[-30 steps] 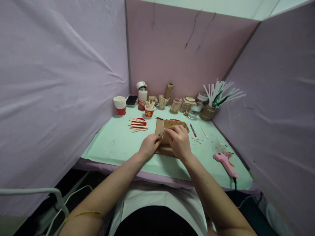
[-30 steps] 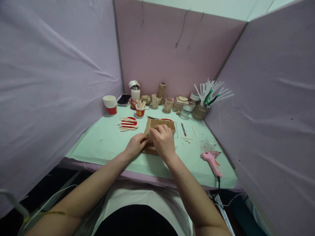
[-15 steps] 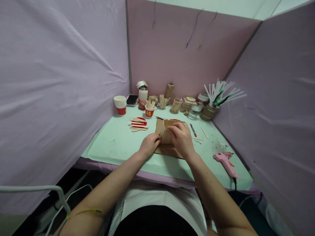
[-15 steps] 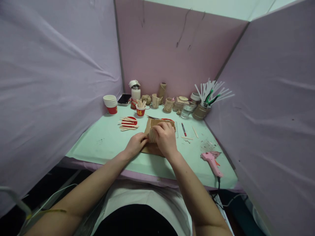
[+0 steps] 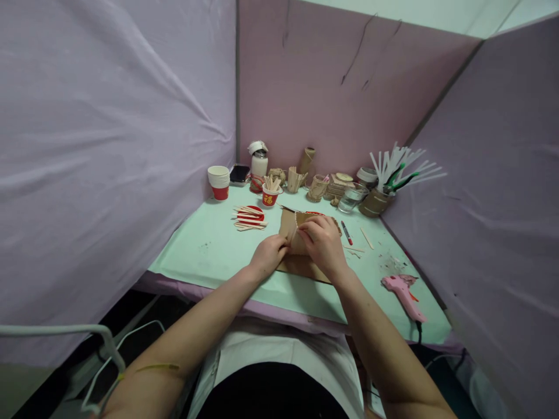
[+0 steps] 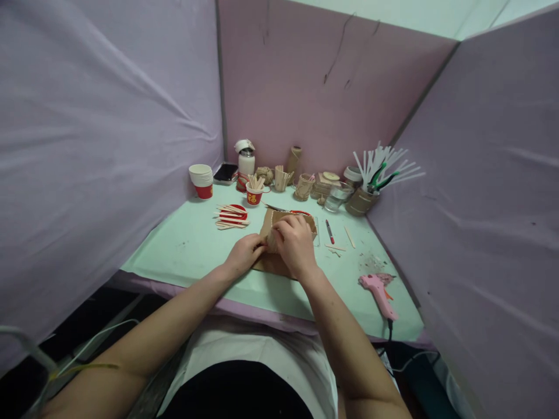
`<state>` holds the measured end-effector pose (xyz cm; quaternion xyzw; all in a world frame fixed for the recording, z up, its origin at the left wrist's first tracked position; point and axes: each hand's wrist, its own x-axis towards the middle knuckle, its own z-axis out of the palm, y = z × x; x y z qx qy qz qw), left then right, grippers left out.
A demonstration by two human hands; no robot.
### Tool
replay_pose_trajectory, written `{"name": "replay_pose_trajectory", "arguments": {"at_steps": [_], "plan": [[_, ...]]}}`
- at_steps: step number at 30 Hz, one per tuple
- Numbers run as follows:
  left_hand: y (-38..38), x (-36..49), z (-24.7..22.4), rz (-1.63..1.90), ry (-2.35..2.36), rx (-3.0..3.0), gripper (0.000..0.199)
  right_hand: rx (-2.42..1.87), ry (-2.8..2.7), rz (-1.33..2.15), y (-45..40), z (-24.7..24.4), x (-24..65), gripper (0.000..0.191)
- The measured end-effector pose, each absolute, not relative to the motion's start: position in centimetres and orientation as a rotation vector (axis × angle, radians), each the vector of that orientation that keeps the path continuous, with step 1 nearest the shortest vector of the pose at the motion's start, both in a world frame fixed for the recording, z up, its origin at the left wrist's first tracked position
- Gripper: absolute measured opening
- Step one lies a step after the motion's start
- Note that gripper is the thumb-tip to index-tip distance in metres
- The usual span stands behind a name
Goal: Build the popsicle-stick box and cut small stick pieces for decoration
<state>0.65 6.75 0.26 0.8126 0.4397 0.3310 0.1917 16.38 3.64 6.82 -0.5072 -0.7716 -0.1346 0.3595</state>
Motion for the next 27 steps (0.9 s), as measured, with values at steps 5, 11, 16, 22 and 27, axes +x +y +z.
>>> {"name": "replay_pose_trajectory", "arguments": {"at_steps": [5, 11, 16, 22, 27], "plan": [[6.73, 0.67, 0.31, 0.923, 1.253, 2.271, 0.011, -1.264, -1.969, -0.353, 3.53, 6.67, 16.33, 0.011], [6.75, 0.66, 0.37, 0.911, 1.256, 2.262, 0.012, -1.240, -1.969, -0.368, 3.48, 6.71, 16.21, 0.012], [6.94, 0.59, 0.25, 0.886, 1.248, 2.266, 0.013, -1.263, -1.970, -0.368, 3.49, 6.77, 15.99, 0.012], [7.10, 0.65, 0.12, 0.847, 1.254, 2.269, 0.015, -1.282, -1.972, -0.365, 3.48, 6.80, 15.92, 0.013], [7.21, 0.70, 0.03, 0.825, 1.263, 2.275, 0.015, -1.311, -1.975, -0.349, 3.52, 6.78, 15.88, 0.012]]}}
